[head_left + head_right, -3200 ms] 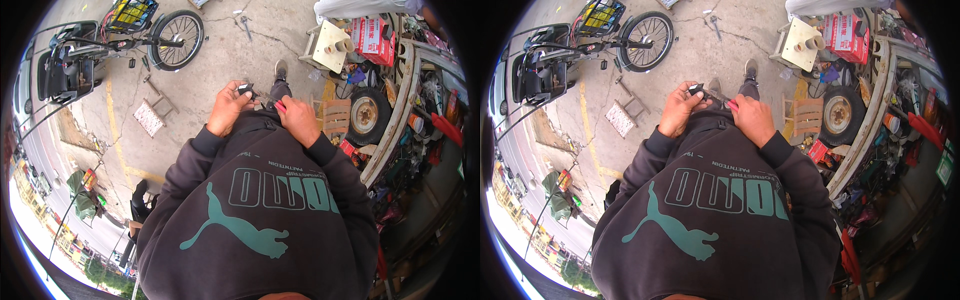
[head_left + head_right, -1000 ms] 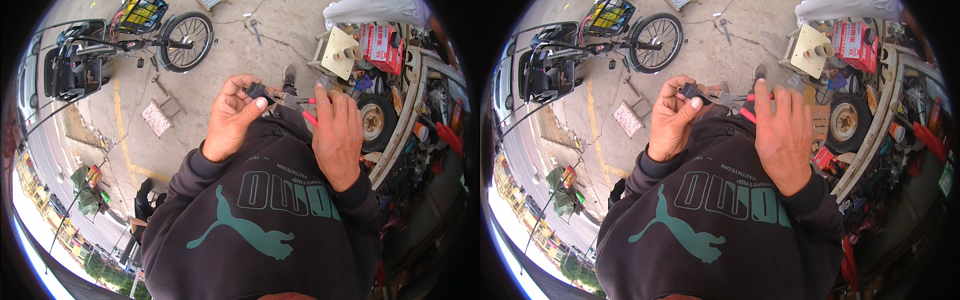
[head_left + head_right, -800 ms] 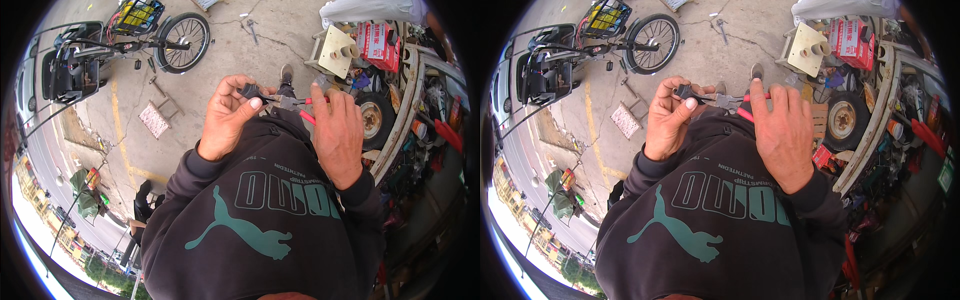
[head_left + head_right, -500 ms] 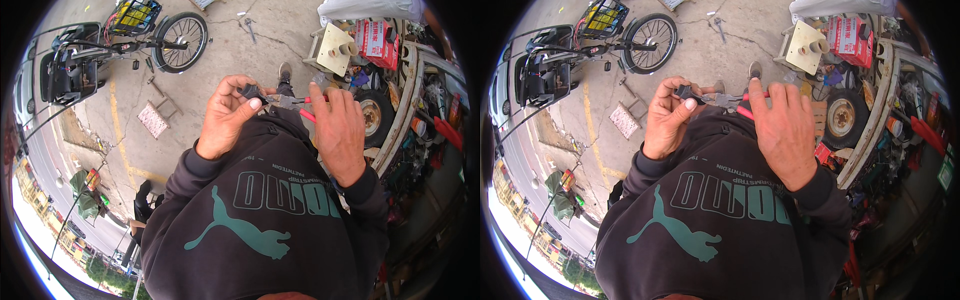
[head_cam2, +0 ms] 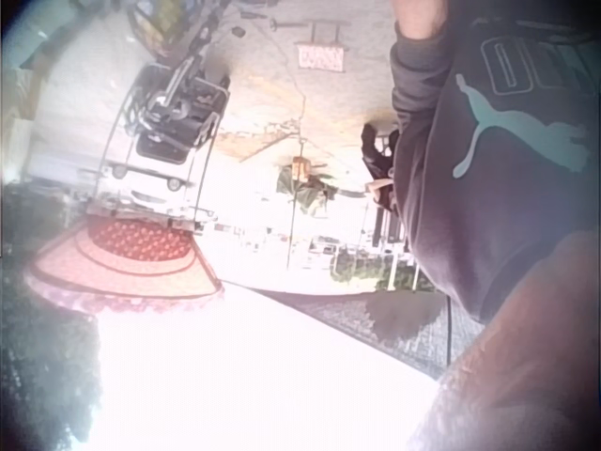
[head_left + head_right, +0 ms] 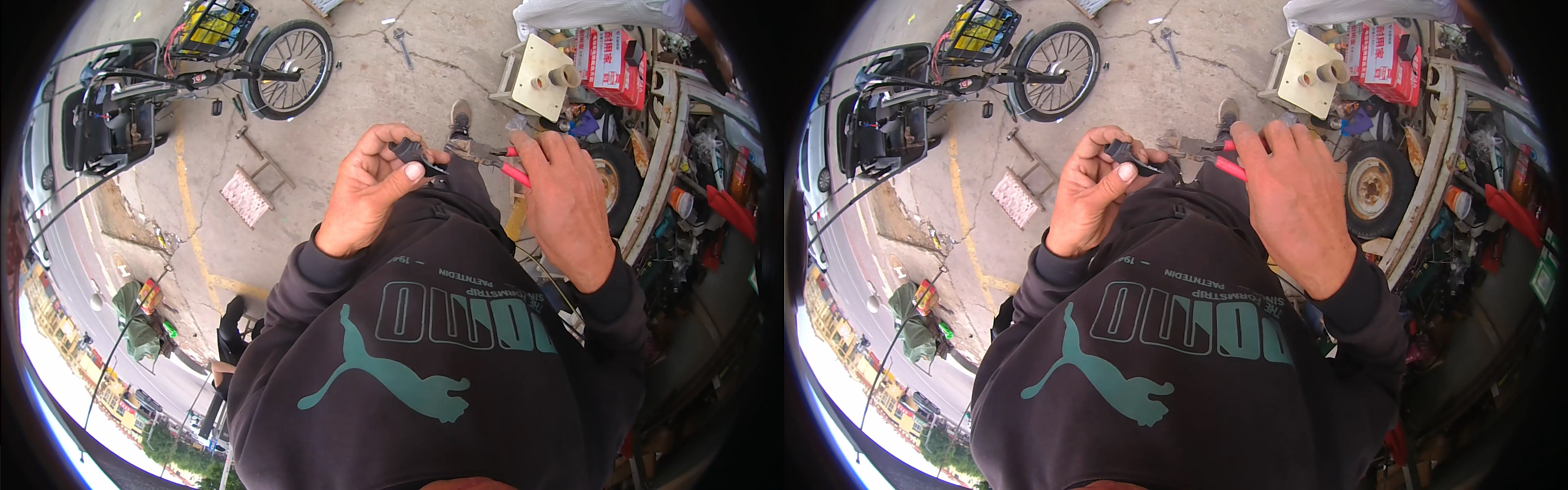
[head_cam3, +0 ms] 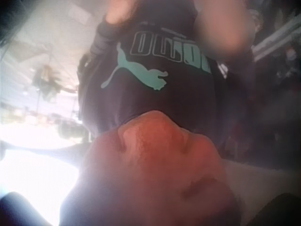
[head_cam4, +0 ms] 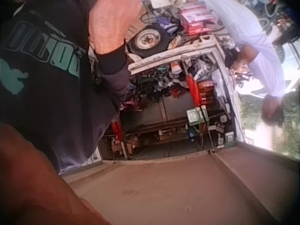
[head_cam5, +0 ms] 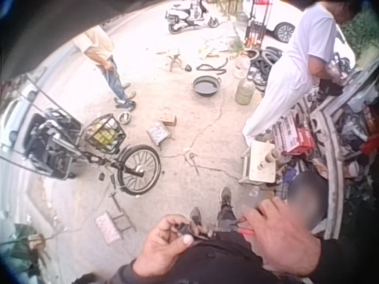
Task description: The person uses pliers to trim a small black plastic component, then uses a rotary tool to smooth its edges. They then attach the component to the handlebar of an electric bicycle and connect wires.
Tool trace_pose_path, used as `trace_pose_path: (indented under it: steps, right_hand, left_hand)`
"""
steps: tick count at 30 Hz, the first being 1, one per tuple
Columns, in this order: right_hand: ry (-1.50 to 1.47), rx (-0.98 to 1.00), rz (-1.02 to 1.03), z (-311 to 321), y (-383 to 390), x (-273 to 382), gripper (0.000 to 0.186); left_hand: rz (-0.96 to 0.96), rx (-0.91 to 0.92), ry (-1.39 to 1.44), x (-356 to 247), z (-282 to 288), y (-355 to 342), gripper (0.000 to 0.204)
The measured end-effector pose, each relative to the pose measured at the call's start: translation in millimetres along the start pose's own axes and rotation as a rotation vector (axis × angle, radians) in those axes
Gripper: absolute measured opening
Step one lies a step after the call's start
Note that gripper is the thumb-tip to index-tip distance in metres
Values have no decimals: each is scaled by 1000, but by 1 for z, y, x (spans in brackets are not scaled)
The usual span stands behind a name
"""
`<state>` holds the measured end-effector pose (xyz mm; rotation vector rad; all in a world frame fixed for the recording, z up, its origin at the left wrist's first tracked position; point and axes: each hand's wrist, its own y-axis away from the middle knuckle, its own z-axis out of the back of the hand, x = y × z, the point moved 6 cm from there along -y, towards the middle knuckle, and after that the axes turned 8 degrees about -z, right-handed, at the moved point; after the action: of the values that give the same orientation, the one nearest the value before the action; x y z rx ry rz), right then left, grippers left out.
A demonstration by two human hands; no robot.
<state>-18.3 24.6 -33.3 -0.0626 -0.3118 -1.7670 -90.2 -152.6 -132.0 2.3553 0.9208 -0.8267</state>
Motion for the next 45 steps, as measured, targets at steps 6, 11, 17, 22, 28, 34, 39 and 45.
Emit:
trace_pose_path:
  steps: [6,11,17,22,28,34,39,45]
  right_hand:
    - [0,26,61,-9,5,4,35]
    - [11,25,88,-9,6,5,33]
    - [-29,29,113,-13,9,1,29]
    - [-94,58,112,-20,13,-5,22]
    - [-189,93,49,-31,25,-9,20]
    - [-265,100,-62,-52,37,-14,25]
    - [-212,41,-29,-55,36,-17,26]
    - [-203,8,-58,-45,38,-12,24]
  left_hand:
    - [47,-34,-44,-1,-3,2,31]
    - [34,-15,12,2,-6,3,31]
    - [67,14,15,4,-8,4,30]
    - [134,5,56,11,-9,6,31]
    - [193,-1,29,28,-9,18,28]
    - [213,-24,1,31,-8,22,28]
    - [223,-40,12,29,-12,20,30]
    - [238,-72,65,33,-8,23,30]
